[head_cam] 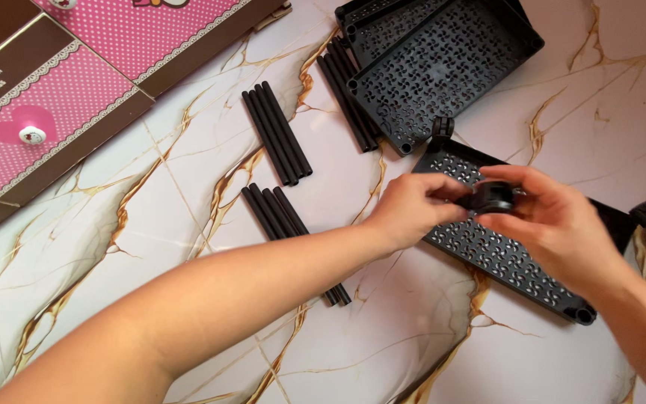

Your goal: The person assembles a black plastic two-tier stand by attaching caster wheels to the corners of a perforated tray and inserting four vertical support poles. They then place a second tray on top of the poles to complete the structure.

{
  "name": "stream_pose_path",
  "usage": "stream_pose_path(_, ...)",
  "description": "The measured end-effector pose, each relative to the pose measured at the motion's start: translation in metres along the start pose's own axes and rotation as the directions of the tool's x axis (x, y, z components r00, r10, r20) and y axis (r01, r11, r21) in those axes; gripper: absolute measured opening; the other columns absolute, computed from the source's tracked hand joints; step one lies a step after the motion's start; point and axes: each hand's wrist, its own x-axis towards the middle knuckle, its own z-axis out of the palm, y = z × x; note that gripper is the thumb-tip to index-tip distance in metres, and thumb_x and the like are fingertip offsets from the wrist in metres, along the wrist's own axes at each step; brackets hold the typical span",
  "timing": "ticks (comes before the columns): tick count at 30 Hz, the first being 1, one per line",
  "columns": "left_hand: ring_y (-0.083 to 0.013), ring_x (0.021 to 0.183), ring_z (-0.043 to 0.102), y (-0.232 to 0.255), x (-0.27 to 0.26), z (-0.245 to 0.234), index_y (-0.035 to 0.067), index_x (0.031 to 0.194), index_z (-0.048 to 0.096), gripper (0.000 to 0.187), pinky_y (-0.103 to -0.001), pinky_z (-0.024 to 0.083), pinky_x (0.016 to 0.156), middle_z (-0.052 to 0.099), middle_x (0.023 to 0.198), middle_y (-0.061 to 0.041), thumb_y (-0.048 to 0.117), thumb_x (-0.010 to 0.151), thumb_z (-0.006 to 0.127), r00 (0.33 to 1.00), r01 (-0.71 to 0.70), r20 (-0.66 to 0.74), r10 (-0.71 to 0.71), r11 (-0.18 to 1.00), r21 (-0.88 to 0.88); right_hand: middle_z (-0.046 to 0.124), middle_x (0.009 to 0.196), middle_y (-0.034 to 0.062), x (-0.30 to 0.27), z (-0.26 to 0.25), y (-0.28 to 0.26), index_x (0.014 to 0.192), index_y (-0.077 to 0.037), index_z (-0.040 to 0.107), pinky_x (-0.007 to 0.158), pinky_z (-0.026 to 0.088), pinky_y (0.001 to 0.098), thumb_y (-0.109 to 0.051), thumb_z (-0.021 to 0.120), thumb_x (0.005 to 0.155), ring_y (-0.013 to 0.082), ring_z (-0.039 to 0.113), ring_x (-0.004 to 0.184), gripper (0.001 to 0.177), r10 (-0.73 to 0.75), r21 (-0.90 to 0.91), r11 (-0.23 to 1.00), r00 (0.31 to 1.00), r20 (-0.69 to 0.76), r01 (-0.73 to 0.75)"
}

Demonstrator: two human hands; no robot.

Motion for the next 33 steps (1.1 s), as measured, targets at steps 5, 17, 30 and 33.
stream_pose_path(5, -0.0168, 0.090, 0.075, 0.009, 0.035, 0.025, -0.002, 0.106, 0.072, 0.031, -0.030, 0.062, 0.082, 0.078, 0.098, -0.010, 0.006, 0.078, 0.081, 0.995, 0.001, 0.099, 0.007, 0.997, -0.074, 0.076, 0.107, 0.0116, -0.019, -0.032, 0.001, 0.139, -0.005, 0.064, 0.082, 0.053, 0.0278, 0.002, 0.069, 0.085, 0.0146, 0.069, 0.093, 0.054, 0.130, -0.224, 0.962, 0.983, -0.127, -0.156)
stream_pose_path(17, -0.0184, 0.102, 0.074, -0.020, 0.064, 0.105, -0.001, 0.117, 0.071, 0.039, -0.032, 0.061, 0.090, 0.077, 0.109, -0.011, 0.003, 0.078, 0.077, 0.961, -0.058, 0.252, 0.116, 0.972, -0.227, 0.073, 0.095, 0.0077, -0.060, -0.096, 0.065, 0.132, -0.006, 0.071, 0.068, 0.051, 0.0273, 0.000, 0.077, 0.081, 0.0116, 0.059, 0.075, 0.052, -0.042, -0.462, 0.880, 0.951, -0.305, -0.109)
stream_pose_path(30, -0.0337, 0.102, 0.068, -0.004, 0.013, 0.118, 0.012, 0.103, 0.078, 0.036, -0.047, 0.055, 0.086, 0.074, 0.105, -0.010, 0.029, 0.072, 0.082, 0.832, -0.434, 0.552, 0.043, 0.672, 0.601, 0.071, 0.068, 0.0035, -0.103, -0.106, 0.044, 0.124, -0.023, 0.076, 0.057, 0.048, 0.0332, -0.021, 0.088, 0.078, 0.0167, 0.050, 0.058, 0.048, 0.413, -0.618, 0.622, 0.872, -0.263, -0.481)
stream_pose_path(33, -0.0344, 0.099, 0.067, -0.021, 0.006, 0.132, 0.009, 0.093, 0.077, 0.027, -0.048, 0.054, 0.082, 0.070, 0.098, -0.011, 0.027, 0.073, 0.079, 0.792, -0.527, 0.605, 0.075, 0.585, 0.617, 0.079, 0.077, 0.0042, -0.108, -0.106, 0.050, 0.122, -0.021, 0.075, 0.066, 0.055, 0.0332, -0.021, 0.086, 0.075, 0.0172, 0.065, 0.069, 0.048, 0.325, -0.639, 0.665, 0.921, -0.217, -0.385)
